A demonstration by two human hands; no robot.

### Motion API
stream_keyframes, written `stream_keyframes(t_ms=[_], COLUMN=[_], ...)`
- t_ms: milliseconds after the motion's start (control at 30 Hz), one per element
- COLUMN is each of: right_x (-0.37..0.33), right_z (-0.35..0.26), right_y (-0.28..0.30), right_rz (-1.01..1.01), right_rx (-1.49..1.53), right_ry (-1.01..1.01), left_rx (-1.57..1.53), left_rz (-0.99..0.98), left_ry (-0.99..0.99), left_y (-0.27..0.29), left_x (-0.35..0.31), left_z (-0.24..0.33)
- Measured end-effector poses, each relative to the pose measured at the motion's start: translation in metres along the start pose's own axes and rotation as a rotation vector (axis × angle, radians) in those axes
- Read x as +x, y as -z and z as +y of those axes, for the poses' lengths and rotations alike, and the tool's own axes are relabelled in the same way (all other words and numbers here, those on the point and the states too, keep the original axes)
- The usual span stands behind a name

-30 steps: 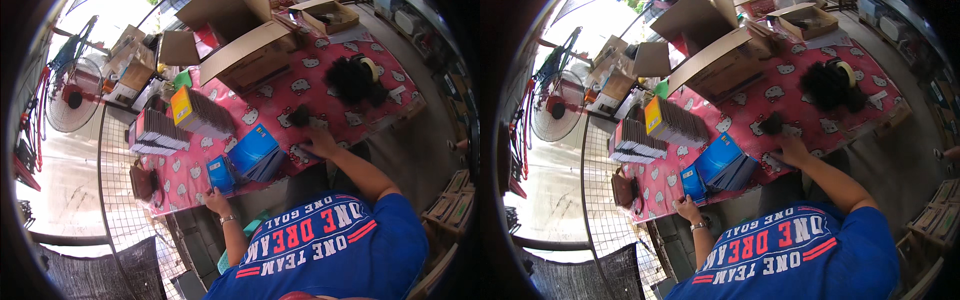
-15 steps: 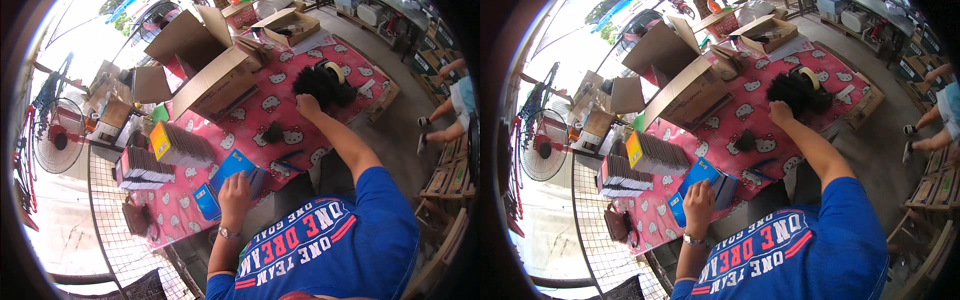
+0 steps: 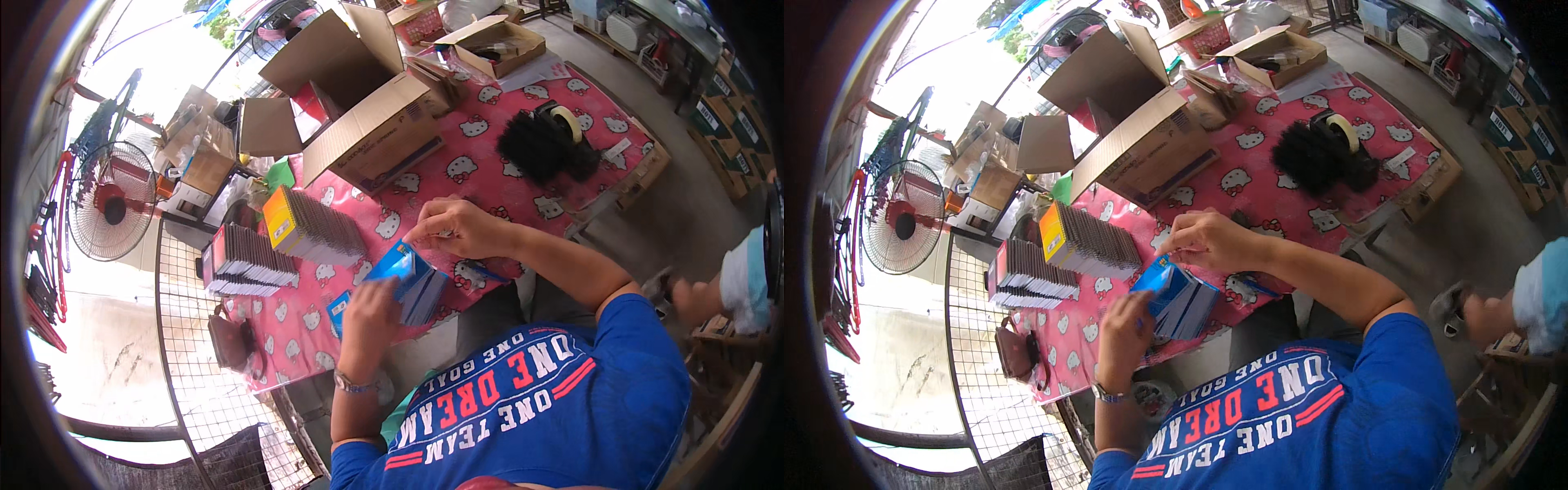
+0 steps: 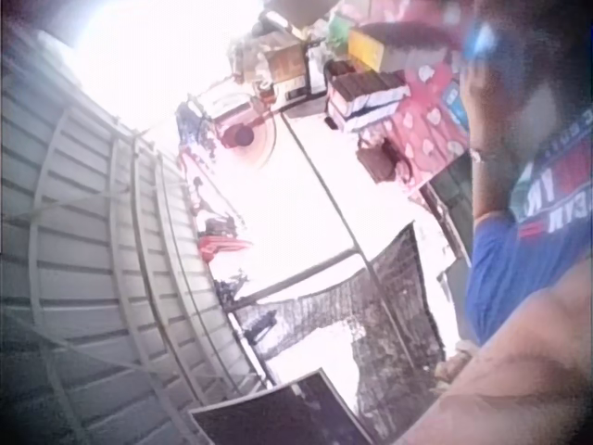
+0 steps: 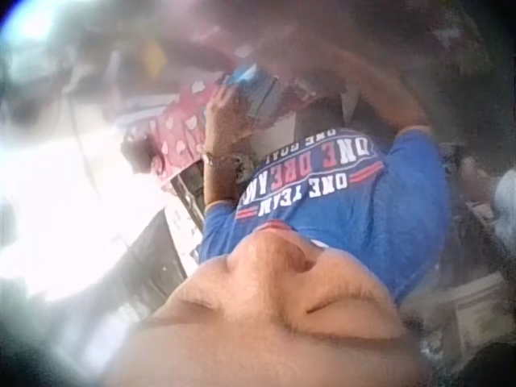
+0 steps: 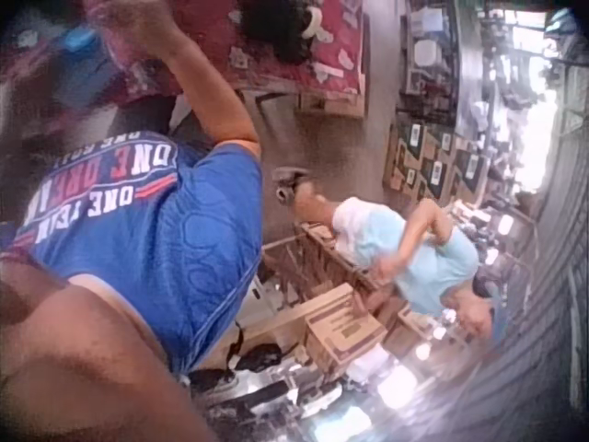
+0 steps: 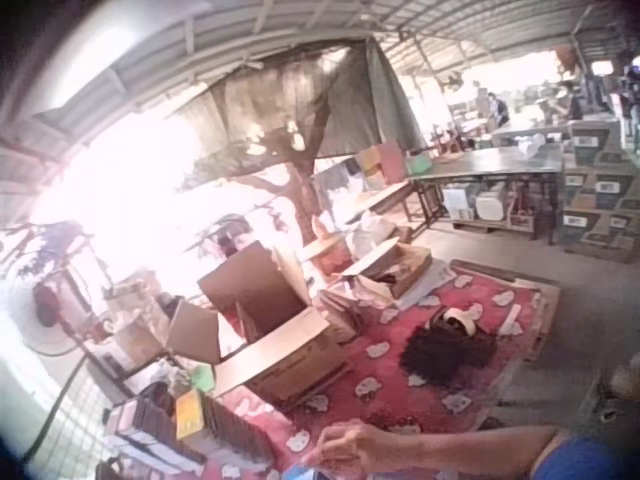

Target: The person binds a notebook by hand-inserting a spiral coil through pre-punched holes in a stack of paper and a cover, then cuts the excess coil with a tool.

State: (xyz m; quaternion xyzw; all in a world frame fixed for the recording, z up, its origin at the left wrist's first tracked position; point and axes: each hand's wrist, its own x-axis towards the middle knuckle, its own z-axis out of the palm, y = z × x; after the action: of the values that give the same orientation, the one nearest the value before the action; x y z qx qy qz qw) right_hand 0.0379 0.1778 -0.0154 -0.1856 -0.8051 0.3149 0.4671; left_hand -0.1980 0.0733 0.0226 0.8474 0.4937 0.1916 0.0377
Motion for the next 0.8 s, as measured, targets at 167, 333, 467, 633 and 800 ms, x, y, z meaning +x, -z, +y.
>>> stream_keyframes(t_ms=[167, 333, 467, 633, 800], right_x=[0.013, 0.01, 0.008, 0.014, 0.011], right_z=[0.005, 0.002, -0.007, -0.009, -0.012], right_y=[-0.015, -0.014, -0.011, 0.0, -0.002], right_rz=[0.092, 0.09, -0.043, -0.201, -0.25], right_rx=[0.01, -0.1, 0.071, 0.103, 0.062], right_ry=[0.108, 0.089, -0.042, -0.022, 0.003], left_rx=[-0.011, 0.06, 0.099, 0.106, 0.108], left_rz=[0.145, 0.213, 0.299, 0.283, 0.302], left_ry=[0.078, 0.101, 0.068, 0.061, 0.044], left_y=[-0.012, -0.022, -0.028, -0.028, -0.024], left_x=[0.024, 0.019, 0.014, 0.012, 0.012], left_z=[-0.009, -0.01, -0.012, -0.009, -0.007])
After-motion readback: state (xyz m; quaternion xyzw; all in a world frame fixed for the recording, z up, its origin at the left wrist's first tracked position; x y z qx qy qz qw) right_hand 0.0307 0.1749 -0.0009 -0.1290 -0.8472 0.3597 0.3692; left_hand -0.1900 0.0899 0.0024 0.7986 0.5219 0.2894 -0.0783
